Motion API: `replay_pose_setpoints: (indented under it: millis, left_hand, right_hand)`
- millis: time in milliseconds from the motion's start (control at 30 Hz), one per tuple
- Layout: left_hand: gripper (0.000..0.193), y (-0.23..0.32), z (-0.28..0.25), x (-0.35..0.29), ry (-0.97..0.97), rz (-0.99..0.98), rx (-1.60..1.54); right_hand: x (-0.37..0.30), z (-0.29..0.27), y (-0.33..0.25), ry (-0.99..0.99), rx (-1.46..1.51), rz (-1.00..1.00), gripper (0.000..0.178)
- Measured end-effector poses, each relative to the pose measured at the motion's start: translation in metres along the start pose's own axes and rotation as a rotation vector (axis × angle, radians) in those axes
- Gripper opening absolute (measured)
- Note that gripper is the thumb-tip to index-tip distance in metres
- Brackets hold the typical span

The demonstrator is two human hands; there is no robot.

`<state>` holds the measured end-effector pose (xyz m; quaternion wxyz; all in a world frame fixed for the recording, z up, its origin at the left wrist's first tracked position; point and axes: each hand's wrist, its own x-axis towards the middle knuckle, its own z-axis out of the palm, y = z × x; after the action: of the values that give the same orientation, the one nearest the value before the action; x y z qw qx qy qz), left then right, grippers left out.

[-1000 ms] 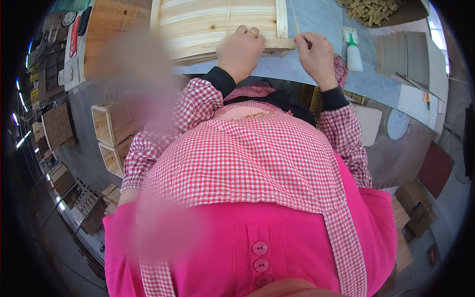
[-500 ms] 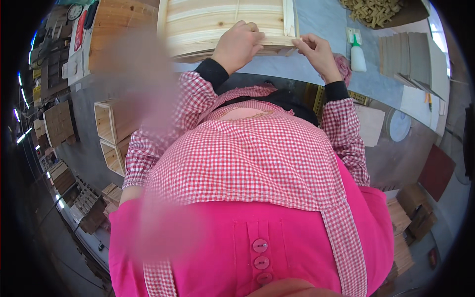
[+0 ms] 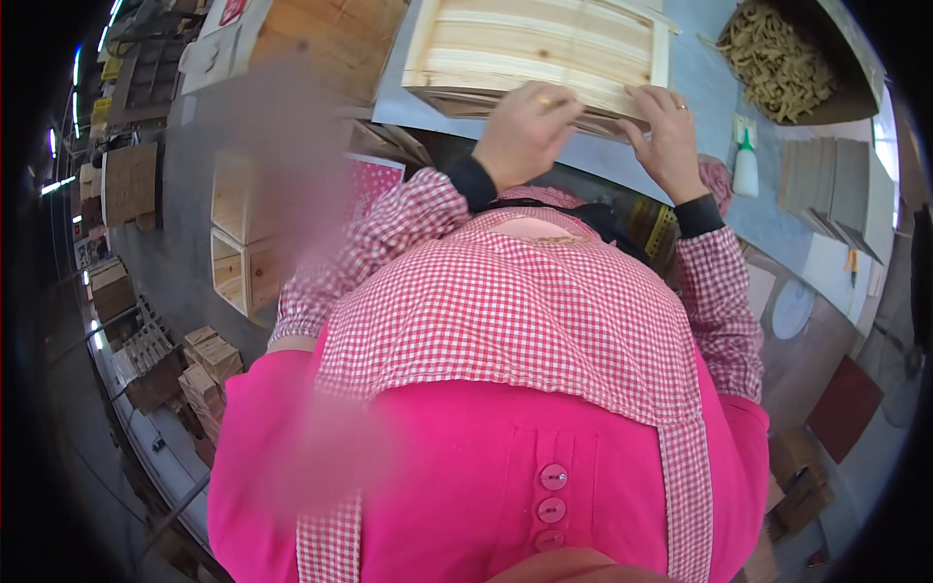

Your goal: Assembling wooden boxes by applying glue to the edges of wooden panels and joining them together.

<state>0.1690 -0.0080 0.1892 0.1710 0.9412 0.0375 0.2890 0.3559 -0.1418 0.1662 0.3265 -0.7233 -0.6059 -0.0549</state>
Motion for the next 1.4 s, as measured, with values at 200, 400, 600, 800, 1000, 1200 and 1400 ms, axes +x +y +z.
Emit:
replay_pose_setpoints:
  millis: [200,400,600,800,1000,1200,1400]
  left_hand:
    - [0.032,-0.095,-0.067,-0.078,0.502,-0.846,-0.059]
    - [0.044,-0.145,-0.096,-0.070,0.242,-1.355,-1.131]
    - [0.042,-0.098,-0.138,0.035,0.181,-0.828,-1.419]
    - [0.039,-0.008,-0.141,0.126,-0.531,-0.302,-0.488]
    - [0.034,-0.032,-0.142,0.090,0.261,-0.141,-0.174]
    - [0.048,-0.067,-0.153,0.019,0.203,-0.894,-0.806]
    - [0.059,-0.058,-0.161,-0.012,-0.090,-0.848,-1.284]
  right_hand:
    - [0.017,0.008,0.003,-0.208,-0.031,-0.046,0.026]
    - [0.022,0.002,0.002,-0.264,-0.036,-0.046,0.023]
    - [0.001,-0.006,0.010,-0.051,0.036,0.105,0.024]
    - [-0.030,0.046,0.024,-0.086,0.132,0.205,0.023]
    - [-0.046,0.048,0.030,-0.081,0.376,0.592,0.020]
    - [0.004,-0.038,-0.032,0.412,0.728,0.638,0.031]
    - [0.023,-0.046,-0.064,0.386,0.643,0.527,0.032]
